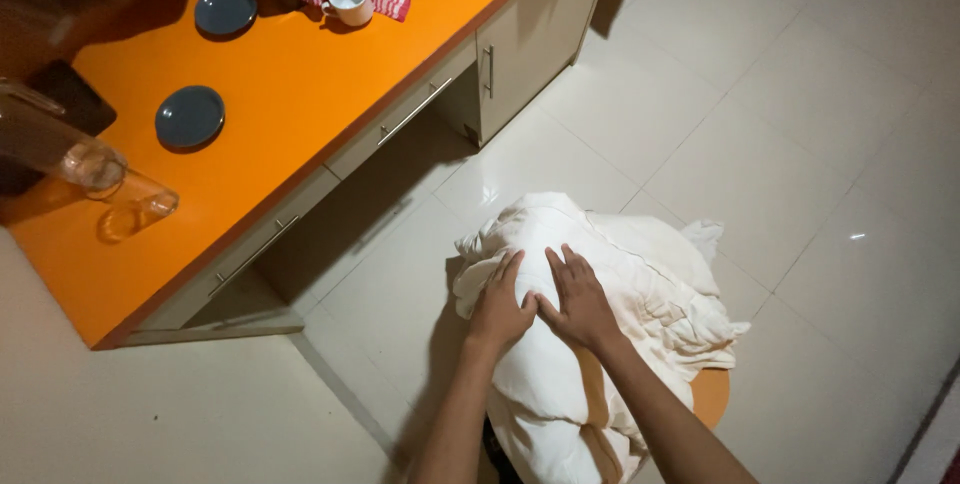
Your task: The person picks up a white duvet from a chair, moves to the bed, and begins folding it by hand. They repeatedly gather, shake, and smooth the duvet on the mattress to align the fabric.
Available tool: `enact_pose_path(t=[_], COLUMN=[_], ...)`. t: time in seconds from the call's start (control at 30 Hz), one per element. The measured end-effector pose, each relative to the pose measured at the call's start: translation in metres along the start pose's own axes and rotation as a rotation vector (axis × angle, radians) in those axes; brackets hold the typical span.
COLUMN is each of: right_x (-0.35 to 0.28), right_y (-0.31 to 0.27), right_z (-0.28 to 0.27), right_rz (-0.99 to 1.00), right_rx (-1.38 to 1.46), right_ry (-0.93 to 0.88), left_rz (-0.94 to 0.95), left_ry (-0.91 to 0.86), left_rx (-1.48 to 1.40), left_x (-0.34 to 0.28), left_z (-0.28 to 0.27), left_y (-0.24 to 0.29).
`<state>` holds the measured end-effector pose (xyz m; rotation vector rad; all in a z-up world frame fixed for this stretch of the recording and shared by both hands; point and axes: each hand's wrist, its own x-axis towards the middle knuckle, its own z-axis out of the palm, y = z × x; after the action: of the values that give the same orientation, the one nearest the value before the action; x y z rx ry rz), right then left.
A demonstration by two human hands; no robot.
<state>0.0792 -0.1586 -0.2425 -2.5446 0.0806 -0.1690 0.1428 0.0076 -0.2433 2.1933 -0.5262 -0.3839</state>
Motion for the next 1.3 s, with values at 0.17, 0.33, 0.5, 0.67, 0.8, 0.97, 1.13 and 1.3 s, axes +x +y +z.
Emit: enact_pose_path(t=[0.17, 0.33, 0.5, 0.67, 0.8, 0.97, 1.13, 1.3], right_x=[-0.016, -0.023, -0.024, -0.027, -0.026, -0.023, -0.021, -0.027], right_y=[0.021, 0.025, 0.022, 0.018, 0.02, 0.023, 0.027, 0.04], right_z=[0.021, 0.033, 0.034, 0.04, 0.042, 0.028, 0.028, 0.04], right_rz=[0.038, 0.131, 0.168, 0.314, 0.399, 0.242, 0.23, 0.341], right_rx=[0.067, 0.162, 0.29, 0.423, 0.655, 0.552, 0.637, 0.471], right_ry=[0.037, 0.008, -0.002, -0.037, -0.088, -0.237, -0.281, -0.275], left_rz=[-0.048, -0.199, -0.197, -0.356, -0.333, -0.296, -0.51, -0.551], left_ry=[0.068, -0.019, 0.107, 0.107, 0.219, 0.265, 0.142, 0.167], left_rx=[-0.177, -0.159, -0.203, -0.245, -0.134, -0.103, -0.01, 0.121], left_x=[0.0, 0.003, 0.015, 0.028, 0.032, 0.036, 0.035, 0.041], left_z=[0.009, 0.0, 0.031, 0.035, 0.05, 0.055, 0.036, 0.04], left_y=[0.001, 0.024, -0.002, 0.0, -0.003, -0.009, 0.026, 0.032])
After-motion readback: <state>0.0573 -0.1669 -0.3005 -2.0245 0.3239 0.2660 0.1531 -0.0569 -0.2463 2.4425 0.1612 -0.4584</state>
